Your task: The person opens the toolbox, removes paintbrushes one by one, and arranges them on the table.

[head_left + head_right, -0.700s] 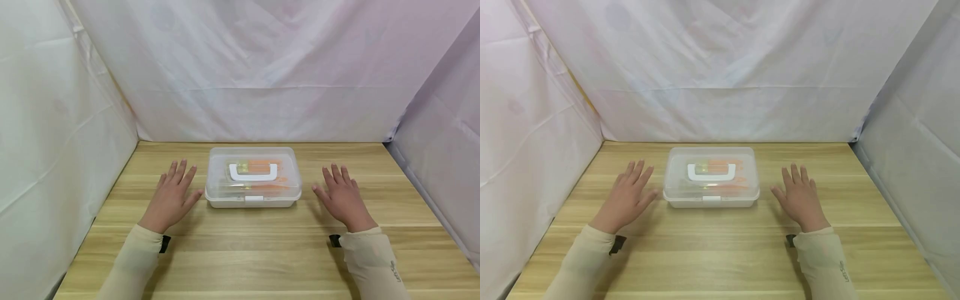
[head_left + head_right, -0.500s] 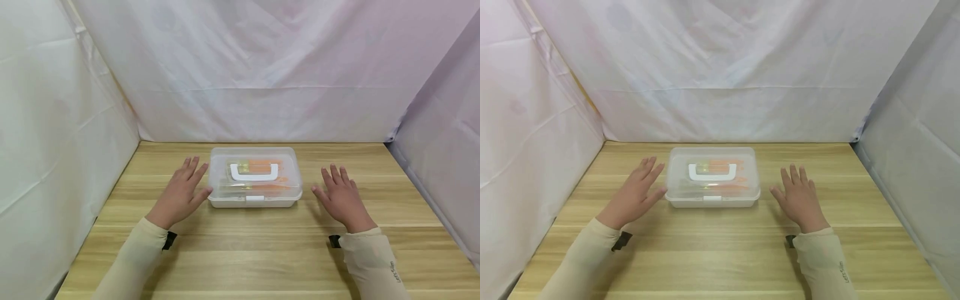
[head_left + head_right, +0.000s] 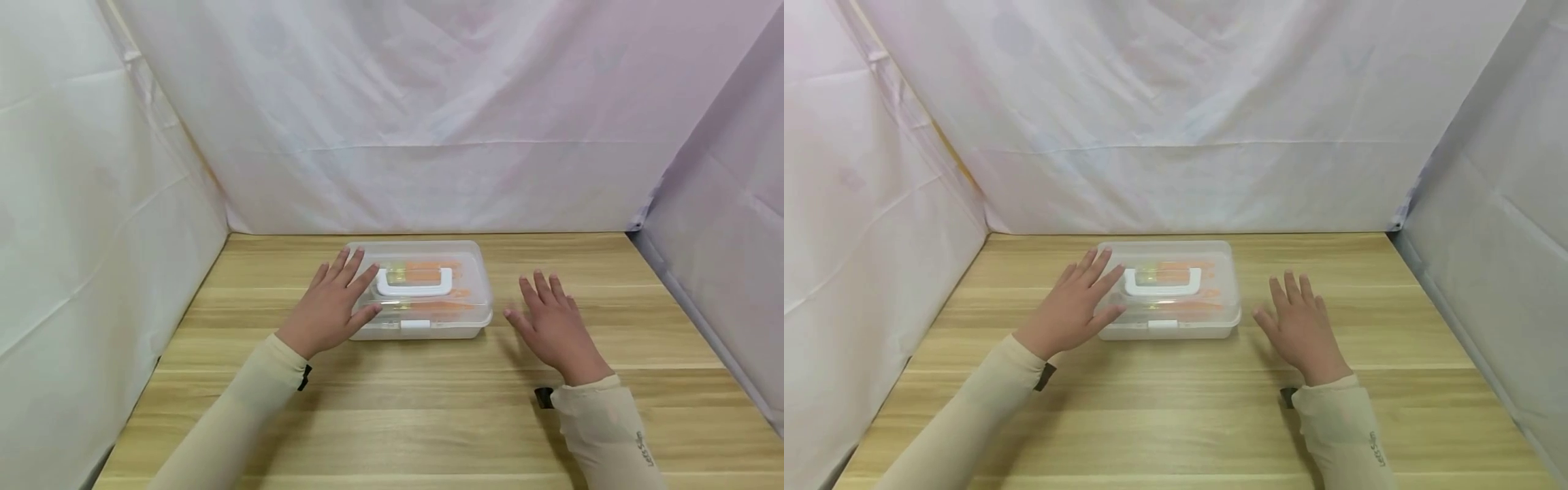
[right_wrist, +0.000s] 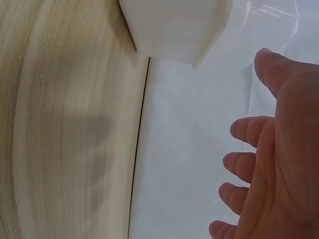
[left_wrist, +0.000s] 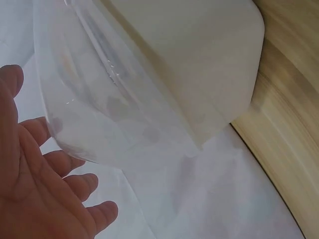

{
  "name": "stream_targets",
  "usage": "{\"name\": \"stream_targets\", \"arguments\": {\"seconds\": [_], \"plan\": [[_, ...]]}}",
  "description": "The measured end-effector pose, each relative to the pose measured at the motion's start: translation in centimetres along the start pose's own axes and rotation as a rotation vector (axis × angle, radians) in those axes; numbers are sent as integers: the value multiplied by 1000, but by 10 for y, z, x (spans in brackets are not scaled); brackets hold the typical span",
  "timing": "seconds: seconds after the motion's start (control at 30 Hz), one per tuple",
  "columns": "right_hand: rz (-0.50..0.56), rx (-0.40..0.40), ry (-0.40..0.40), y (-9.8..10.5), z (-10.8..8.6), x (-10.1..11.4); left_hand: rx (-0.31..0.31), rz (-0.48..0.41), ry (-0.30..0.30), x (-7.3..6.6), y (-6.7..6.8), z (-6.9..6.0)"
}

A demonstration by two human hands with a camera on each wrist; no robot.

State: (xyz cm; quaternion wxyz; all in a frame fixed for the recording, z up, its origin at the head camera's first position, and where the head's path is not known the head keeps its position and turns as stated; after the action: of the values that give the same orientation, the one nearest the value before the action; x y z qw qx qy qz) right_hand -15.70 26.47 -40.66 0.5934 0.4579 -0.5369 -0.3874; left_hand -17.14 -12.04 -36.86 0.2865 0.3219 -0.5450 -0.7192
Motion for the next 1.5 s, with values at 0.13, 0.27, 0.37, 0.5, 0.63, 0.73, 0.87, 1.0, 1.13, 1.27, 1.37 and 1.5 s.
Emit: {"name": "stream_targets", "arguments": {"seconds": [0.13, 0.27, 0.37, 0.5, 0.63, 0.73, 0.87, 1.0, 1.13, 1.27, 1.37, 1.5], "plan": [[-1, -5, 12, 0, -1, 4, 14, 5, 15, 0, -1, 3], [-6, -4, 21, -1, -3, 6, 27, -25, 7, 0, -5, 4], [-12, 2, 30, -3, -4, 7, 23, -33, -4, 0, -10, 4], [-11, 4, 35, -4, -5, 7, -8, -26, -15, 1, -14, 5], [-10, 5, 37, -5, -7, 8, -35, -20, -22, 0, -18, 6], [-22, 7, 45, -7, -8, 10, -50, -14, -24, 1, -19, 6], [-30, 16, 51, -11, -10, 12, -69, -22, -33, 0, -20, 5], [-27, 31, 58, -17, -12, 14, -79, -22, -45, 2, -20, 6], [-20, 39, 72, -22, -13, 18, -102, -15, -56, 5, -23, 6], [-11, 46, 91, -26, -17, 25, -133, -10, -62, 8, -26, 5], [-7, 47, 101, -27, -22, 30, -148, -9, -65, 7, -27, 5], [-9, 46, 97, -26, -30, 34, -155, -17, -69, 5, -26, 5]]}}
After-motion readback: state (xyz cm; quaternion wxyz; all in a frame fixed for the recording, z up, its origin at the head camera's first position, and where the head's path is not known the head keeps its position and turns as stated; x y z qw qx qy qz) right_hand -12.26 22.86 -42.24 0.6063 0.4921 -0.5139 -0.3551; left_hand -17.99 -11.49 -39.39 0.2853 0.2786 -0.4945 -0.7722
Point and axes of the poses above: each hand's wrist, its own z-axis towards the middle knuckle, its own y-axis out of the back of the hand, x = y × z, the point moved 2 cm from there along z, towards the middle knuckle, and after that the axes turned 5 degrees about -y, right-handed, at the moved point
